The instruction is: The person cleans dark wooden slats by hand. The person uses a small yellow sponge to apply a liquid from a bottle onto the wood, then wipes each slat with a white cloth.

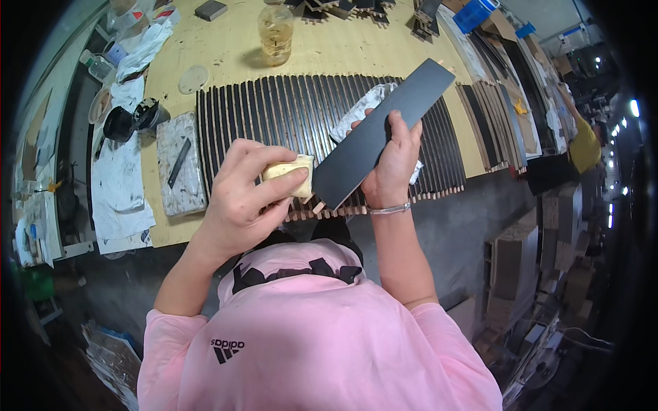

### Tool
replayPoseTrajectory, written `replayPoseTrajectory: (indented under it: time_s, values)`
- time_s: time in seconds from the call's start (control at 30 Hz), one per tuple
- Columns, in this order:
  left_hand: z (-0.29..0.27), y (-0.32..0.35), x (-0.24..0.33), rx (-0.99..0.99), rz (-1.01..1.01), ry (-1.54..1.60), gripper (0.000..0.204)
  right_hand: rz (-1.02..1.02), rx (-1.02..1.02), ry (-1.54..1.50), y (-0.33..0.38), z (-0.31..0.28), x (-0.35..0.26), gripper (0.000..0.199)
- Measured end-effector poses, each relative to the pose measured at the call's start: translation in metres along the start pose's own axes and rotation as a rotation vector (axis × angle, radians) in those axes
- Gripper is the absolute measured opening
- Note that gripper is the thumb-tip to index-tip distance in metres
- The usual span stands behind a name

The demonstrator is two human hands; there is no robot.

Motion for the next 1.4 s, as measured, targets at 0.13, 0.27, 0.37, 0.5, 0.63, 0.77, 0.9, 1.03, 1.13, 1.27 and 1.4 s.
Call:
replayPoseTrajectory:
  time_s: [0.13,0.27,0.37,0.5,0.63,0.77,0.9,1.03,1.13,1.27,1.4]
  values:
    - [0.006,-0.002,0.016,-0.093,0.083,0.189,0.038,0.065,0.016,-0.039,0.001,0.008,0.003,0.023]
    - [0.003,0.001,-0.009,-0.043,-0.034,0.048,0.042,0.059,0.029,-0.026,-0.003,0.008,0.005,0.022]
    - [-0.003,-0.003,-0.001,-0.036,0.004,0.071,0.041,0.081,0.03,-0.031,-0.004,0.008,0.004,0.022]
    - [0.005,-0.004,0.004,-0.057,0.07,0.134,0.039,0.083,-0.006,-0.053,-0.005,0.008,0.01,0.023]
    - [-0.002,-0.006,-0.002,-0.045,0.031,0.066,0.039,0.092,0.009,-0.05,-0.003,0.005,0.009,0.024]
    - [0.007,-0.007,0.013,-0.105,0.091,0.188,0.042,0.123,-0.009,-0.058,-0.002,0.005,0.014,0.024]
    - [-0.004,-0.006,-0.013,0.021,-0.032,-0.014,0.039,0.122,0.005,-0.039,-0.005,0.001,0.011,0.024]
    - [-0.018,0.001,-0.022,0.053,-0.12,0.028,0.042,0.221,-0.045,-0.106,-0.008,-0.005,0.02,0.021]
    - [-0.019,0.004,-0.025,0.054,-0.139,0.076,0.043,0.358,-0.121,-0.184,-0.006,-0.002,0.023,0.023]
    - [-0.02,0.012,-0.033,0.071,-0.185,0.124,0.043,0.556,-0.244,-0.246,-0.004,-0.002,0.024,0.039]
    - [-0.022,0.02,-0.04,0.106,-0.24,0.198,0.044,0.587,-0.395,-0.132,0.005,-0.004,0.014,0.047]
Point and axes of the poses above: each hand's wrist, its own y-axis away from the middle knuckle, its own z-axis out of the palm, x = y × z, the point moved 2 cm from there along -y, towards the middle knuckle, and after that the axes turned 4 degrees about y, right-handed, at the moved point
